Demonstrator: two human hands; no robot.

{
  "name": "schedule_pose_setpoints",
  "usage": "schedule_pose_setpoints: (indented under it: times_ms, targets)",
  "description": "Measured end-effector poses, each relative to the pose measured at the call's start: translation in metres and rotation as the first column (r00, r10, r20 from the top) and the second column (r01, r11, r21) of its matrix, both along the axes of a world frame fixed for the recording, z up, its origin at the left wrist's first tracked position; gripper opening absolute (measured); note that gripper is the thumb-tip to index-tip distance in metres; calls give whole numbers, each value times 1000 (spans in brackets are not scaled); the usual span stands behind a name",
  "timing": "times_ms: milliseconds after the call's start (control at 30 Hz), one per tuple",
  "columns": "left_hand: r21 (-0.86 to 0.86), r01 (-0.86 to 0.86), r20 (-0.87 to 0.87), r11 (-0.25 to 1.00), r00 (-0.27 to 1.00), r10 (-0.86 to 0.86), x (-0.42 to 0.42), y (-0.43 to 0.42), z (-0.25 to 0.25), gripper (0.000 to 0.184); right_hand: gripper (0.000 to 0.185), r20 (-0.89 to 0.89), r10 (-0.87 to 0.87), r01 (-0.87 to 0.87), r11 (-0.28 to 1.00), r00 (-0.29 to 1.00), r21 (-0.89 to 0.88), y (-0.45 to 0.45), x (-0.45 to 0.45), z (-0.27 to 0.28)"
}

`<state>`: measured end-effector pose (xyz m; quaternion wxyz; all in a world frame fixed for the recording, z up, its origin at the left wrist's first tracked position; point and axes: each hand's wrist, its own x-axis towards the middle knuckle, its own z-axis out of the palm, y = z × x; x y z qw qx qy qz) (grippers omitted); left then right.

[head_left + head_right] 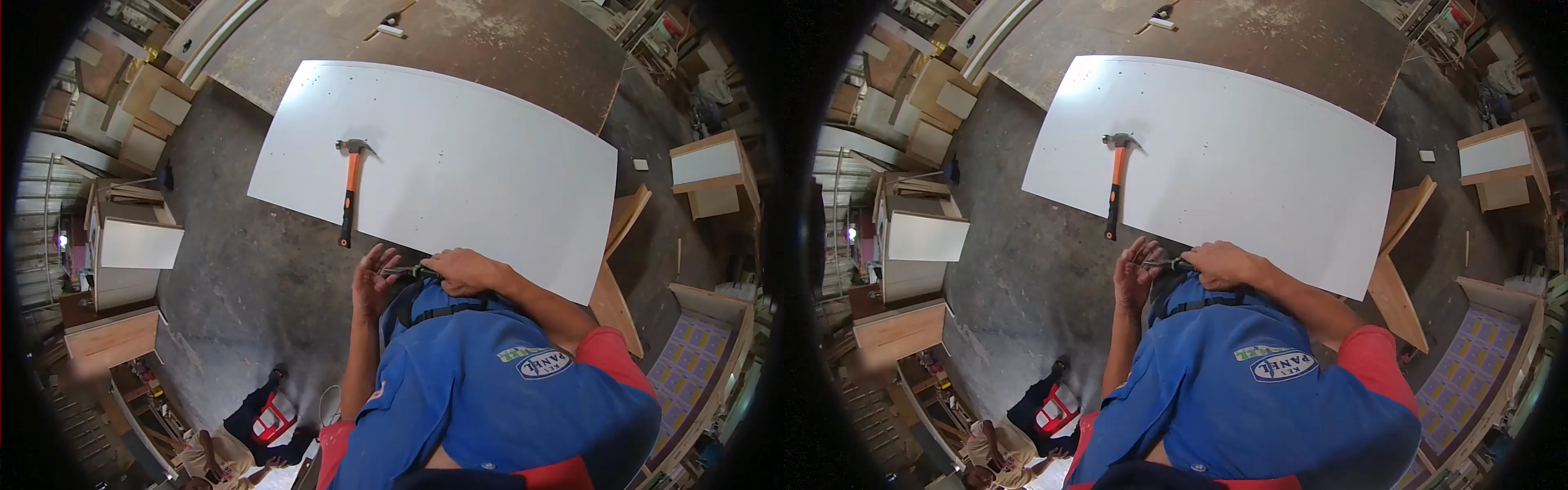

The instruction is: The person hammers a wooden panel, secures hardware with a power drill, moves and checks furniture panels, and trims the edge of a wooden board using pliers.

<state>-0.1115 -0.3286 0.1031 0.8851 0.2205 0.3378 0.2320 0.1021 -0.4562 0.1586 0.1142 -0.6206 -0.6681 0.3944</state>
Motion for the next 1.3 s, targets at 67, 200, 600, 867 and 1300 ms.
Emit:
schedule_pose_setpoints:
  times_ms: [67, 200, 600, 867, 1300]
  targets:
    - [134, 119, -172, 984, 981, -96, -2, 9, 1, 41, 46, -20, -11, 11, 1000, 1000, 22, 6, -4, -3]
    - [537, 423, -509, 730, 853, -120, 0, 20, -20, 19, 34, -11, 23, -23, 1000, 1000, -9, 8, 1, 1]
    - [292, 359, -328, 886, 908, -260, 14, 32, 1, 42, 28, -108, -316, 317, 948, 943, -16, -3, -13, -23]
    - [723, 671, -640, 161, 740, -207, 27, 44, -16, 34, 32, -298, -525, 530, 845, 797, -69, -32, -25, -55]
    - [540, 631, -396, 556, 774, -494, 19, 47, -19, 34, 38, -239, -746, 753, 653, 622, -80, -40, -77, -26]
